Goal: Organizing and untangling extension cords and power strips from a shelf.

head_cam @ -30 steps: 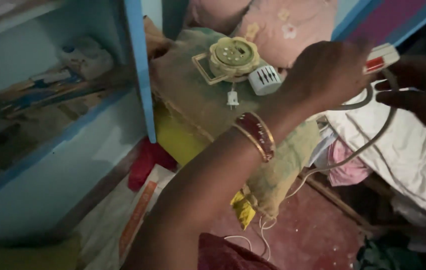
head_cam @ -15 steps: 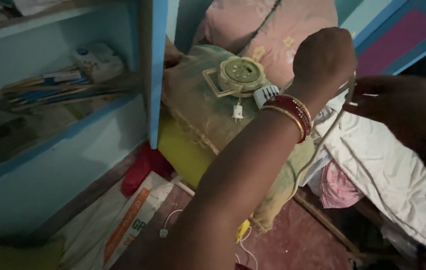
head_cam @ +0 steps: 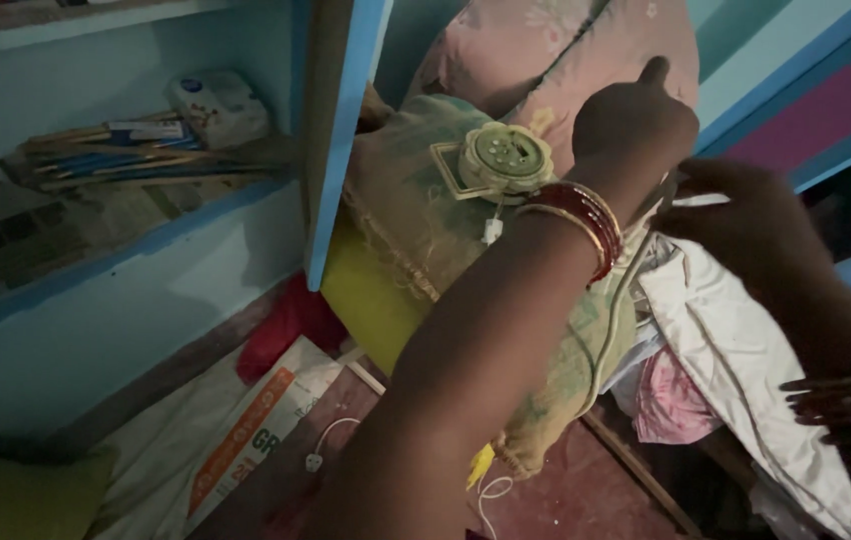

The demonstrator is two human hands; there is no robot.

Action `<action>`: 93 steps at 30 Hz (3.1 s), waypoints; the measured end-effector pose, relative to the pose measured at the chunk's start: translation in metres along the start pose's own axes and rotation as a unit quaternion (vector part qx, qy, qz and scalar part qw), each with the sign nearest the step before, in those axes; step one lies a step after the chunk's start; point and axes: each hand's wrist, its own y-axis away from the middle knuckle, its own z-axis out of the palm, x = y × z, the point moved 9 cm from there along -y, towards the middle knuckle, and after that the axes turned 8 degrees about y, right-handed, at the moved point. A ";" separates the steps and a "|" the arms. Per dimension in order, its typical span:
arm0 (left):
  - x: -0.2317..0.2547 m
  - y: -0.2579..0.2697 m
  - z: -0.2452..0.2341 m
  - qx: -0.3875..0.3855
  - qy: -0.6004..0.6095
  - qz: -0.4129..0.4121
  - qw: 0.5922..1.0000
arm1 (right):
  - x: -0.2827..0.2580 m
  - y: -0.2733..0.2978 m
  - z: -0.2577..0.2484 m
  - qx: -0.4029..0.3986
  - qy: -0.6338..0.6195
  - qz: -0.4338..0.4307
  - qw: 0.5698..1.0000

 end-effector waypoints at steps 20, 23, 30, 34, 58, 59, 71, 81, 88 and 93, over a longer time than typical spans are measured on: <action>0.059 0.027 0.101 -0.306 0.221 0.055 0.924 | 0.121 0.035 -0.032 0.266 -0.039 0.038 0.962; 0.070 0.041 0.064 -0.231 0.178 0.180 0.939 | 0.131 0.052 -0.054 0.257 -0.191 0.009 0.947; 0.038 0.048 0.072 -0.310 0.337 0.183 0.870 | 0.133 0.095 -0.154 0.232 -0.361 -0.041 0.902; 0.009 0.045 0.142 -0.473 0.448 0.104 0.751 | 0.115 0.112 -0.208 0.180 -0.400 -0.126 0.890; 0.108 0.172 0.216 -0.584 0.594 -0.128 0.539 | 0.120 0.148 -0.195 0.107 -0.779 -0.455 0.419; 0.110 0.171 0.214 -0.575 0.582 -0.101 0.566 | 0.122 0.147 -0.191 0.109 -0.778 -0.458 0.416; 0.204 0.228 0.161 -0.441 0.529 -0.080 0.721 | 0.195 0.156 -0.171 0.189 -0.763 -0.342 0.515; 0.230 0.196 0.099 -0.110 0.197 0.216 0.950 | 0.192 0.203 -0.154 0.271 -0.630 0.027 0.727; 0.257 0.237 0.117 -0.024 0.016 0.455 0.890 | 0.165 0.192 -0.166 0.379 -0.565 -0.003 0.733; 0.261 0.222 0.106 -0.127 0.056 0.454 0.880 | 0.157 0.193 -0.194 0.384 -0.592 0.015 0.708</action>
